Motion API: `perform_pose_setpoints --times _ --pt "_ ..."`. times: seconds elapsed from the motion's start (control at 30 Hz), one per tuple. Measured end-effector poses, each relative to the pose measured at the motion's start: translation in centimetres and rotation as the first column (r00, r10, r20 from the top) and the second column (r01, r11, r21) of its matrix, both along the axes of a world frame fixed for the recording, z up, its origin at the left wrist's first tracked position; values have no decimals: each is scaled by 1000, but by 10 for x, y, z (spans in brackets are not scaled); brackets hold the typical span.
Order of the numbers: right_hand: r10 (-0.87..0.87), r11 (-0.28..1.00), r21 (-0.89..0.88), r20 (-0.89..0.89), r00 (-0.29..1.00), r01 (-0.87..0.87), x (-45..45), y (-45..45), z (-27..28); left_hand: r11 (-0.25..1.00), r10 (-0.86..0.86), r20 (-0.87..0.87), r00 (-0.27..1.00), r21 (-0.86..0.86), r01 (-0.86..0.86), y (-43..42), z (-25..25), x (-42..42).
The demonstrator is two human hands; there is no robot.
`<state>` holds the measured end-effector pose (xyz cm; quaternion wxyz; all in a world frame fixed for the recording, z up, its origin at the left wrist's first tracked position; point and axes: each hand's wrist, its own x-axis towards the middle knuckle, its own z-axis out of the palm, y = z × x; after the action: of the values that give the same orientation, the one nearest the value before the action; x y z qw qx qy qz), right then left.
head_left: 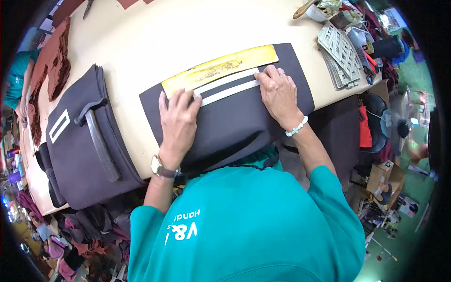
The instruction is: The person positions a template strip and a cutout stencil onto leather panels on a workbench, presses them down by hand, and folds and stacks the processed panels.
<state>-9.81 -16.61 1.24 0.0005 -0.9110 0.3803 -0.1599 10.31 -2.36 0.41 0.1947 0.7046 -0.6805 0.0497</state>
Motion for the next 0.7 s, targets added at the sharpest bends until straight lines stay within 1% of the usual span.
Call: perform_pose_setpoints --times 0.03,0.07,0.1,0.13,0.17,0.2,0.23,0.27,0.37,0.4,0.47,0.53,0.63,0.7 --pt "35 993 -110 35 999 -31 2 0 2 1000 17 81 997 11 -18 5 -5 -4" --pt "74 974 -217 64 995 -59 6 2 4 998 38 91 995 48 -43 8 -8 -6" --pt "113 943 -322 90 989 -79 12 4 5 998 41 107 993 44 -46 9 -8 -6" --pt "126 976 -194 122 985 -101 26 19 6 998 41 123 992 41 -46 9 -7 -6" --pt "192 981 -53 185 964 -185 42 37 -3 998 40 136 990 40 -46 9 -8 -8" --pt "325 944 -64 336 884 -323 59 53 -10 998 24 125 992 53 -31 11 -12 -7" --pt "390 919 -64 302 870 -389 73 67 -11 998 10 116 993 62 -17 13 -19 -4" --pt "334 938 4 260 906 -347 79 77 -17 997 -5 107 994 73 -3 12 -20 -3" --pt "251 957 87 242 937 -278 72 73 -29 997 -20 127 992 75 11 12 -13 -4" --pt "246 956 104 213 945 -273 68 71 -23 994 -25 129 991 108 11 14 -11 -4" --pt "203 971 89 178 963 -221 58 60 -25 987 -31 137 990 161 9 13 -6 -1" --pt "158 982 77 155 975 -171 44 49 -25 984 -40 142 989 177 15 14 -5 -1" --pt "27 995 91 59 998 -32 21 30 -16 983 -53 135 989 179 28 14 -5 1" --pt "-18 999 36 155 988 13 7 15 -19 985 -69 133 989 166 46 13 -6 2"
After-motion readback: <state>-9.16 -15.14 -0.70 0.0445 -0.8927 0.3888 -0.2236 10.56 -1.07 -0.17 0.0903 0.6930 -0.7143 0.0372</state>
